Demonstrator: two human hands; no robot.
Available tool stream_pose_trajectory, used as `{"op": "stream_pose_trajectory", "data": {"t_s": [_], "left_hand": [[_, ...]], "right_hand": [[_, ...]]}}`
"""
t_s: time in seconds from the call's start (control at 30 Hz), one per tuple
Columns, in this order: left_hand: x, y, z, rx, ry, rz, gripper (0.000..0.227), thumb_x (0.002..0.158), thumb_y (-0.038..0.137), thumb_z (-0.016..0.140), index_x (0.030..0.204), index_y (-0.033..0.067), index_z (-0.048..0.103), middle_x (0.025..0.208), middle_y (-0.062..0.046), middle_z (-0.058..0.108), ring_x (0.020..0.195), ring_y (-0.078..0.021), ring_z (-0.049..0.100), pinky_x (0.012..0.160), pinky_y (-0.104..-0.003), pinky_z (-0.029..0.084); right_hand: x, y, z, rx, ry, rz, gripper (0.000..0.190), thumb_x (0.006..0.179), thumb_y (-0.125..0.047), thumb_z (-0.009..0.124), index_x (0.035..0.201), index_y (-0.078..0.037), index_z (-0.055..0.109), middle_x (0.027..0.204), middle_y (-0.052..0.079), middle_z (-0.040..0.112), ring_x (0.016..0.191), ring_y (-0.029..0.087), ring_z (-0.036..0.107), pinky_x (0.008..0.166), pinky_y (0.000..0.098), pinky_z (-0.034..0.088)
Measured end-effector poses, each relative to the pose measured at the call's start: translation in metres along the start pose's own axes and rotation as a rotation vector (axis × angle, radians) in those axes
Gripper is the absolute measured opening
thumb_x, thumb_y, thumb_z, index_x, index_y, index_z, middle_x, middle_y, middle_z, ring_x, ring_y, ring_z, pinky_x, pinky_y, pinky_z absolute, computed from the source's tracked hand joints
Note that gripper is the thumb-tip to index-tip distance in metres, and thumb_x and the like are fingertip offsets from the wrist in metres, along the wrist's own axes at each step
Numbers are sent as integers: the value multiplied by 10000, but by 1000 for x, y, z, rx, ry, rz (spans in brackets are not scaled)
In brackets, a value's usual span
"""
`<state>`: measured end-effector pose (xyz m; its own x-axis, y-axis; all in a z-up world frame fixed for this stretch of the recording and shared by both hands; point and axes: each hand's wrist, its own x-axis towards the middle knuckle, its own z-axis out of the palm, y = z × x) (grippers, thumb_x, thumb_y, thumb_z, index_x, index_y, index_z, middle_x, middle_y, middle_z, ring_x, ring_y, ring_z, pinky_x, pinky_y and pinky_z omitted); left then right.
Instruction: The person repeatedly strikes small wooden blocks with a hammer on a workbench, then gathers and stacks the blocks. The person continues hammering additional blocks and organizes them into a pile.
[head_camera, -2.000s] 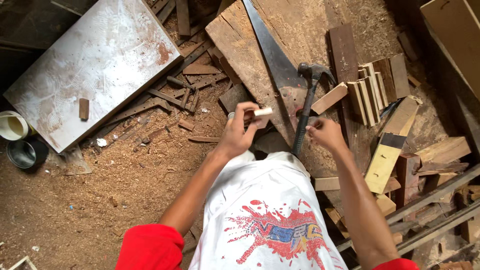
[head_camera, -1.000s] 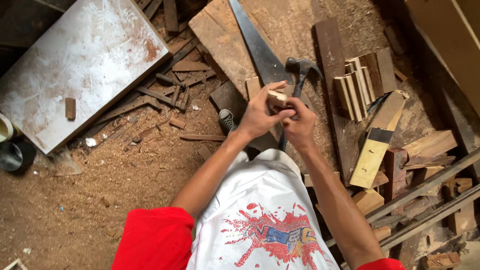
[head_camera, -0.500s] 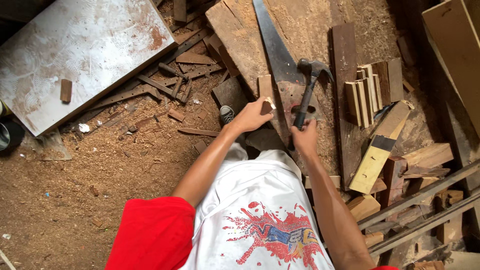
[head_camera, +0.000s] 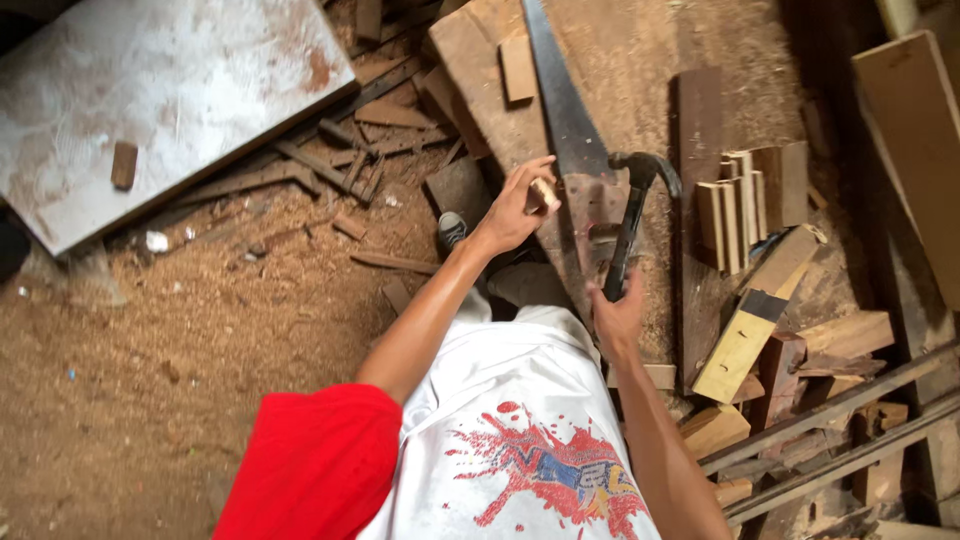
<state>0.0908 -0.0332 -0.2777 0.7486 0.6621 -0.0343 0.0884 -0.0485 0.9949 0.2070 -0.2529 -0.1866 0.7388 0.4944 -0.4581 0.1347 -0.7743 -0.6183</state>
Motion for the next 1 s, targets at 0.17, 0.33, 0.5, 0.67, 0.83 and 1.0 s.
{"op": "stream_pose_trajectory", "data": {"t_s": [0.17,0.33,0.5,0.67,0.83,1.0], "left_hand": [[5,-7,5,-124,38,-168,463,973,171,743,1354,160,480,1259,-108,621,1163,-277,650,1016,-397,545],[-5,-14,21,-103,169,42,423,974,128,741,1286,146,456,1380,-99,611,1166,-283,649,1062,-425,513],[-2,-17,40,40,177,96,588,888,37,755,1397,99,468,1254,-118,603,1178,-327,650,1238,-542,360],[2,-21,50,32,208,-15,540,925,68,747,1355,123,425,1317,-146,560,1240,-367,592,1046,-463,515],[-1,-29,57,7,209,25,523,955,80,723,1376,137,418,1323,-142,558,1223,-362,600,1018,-470,538],[1,-37,58,39,198,5,506,968,138,741,1353,115,415,1277,-161,548,1180,-386,596,994,-488,520]], "right_hand": [[-7,-11,-3,-37,-49,23,324,964,-214,819,898,-39,554,664,41,485,541,127,445,440,284,362],[-13,-48,-22,123,-127,61,179,890,-239,716,993,-133,614,598,-67,556,444,54,512,362,262,407],[-9,-69,-40,125,-203,128,303,979,-331,704,878,-64,604,586,-42,494,477,57,450,414,263,359],[-6,-64,-46,-111,-245,53,421,1011,-428,623,822,-51,626,576,-34,530,477,63,480,408,278,379],[-13,-47,-58,-72,-248,-79,424,1021,-471,568,844,-87,602,586,-25,519,489,64,471,408,282,372],[-8,-46,-47,-185,-264,-24,387,1000,-487,518,844,-137,574,598,-42,532,434,77,481,348,295,424]]}}
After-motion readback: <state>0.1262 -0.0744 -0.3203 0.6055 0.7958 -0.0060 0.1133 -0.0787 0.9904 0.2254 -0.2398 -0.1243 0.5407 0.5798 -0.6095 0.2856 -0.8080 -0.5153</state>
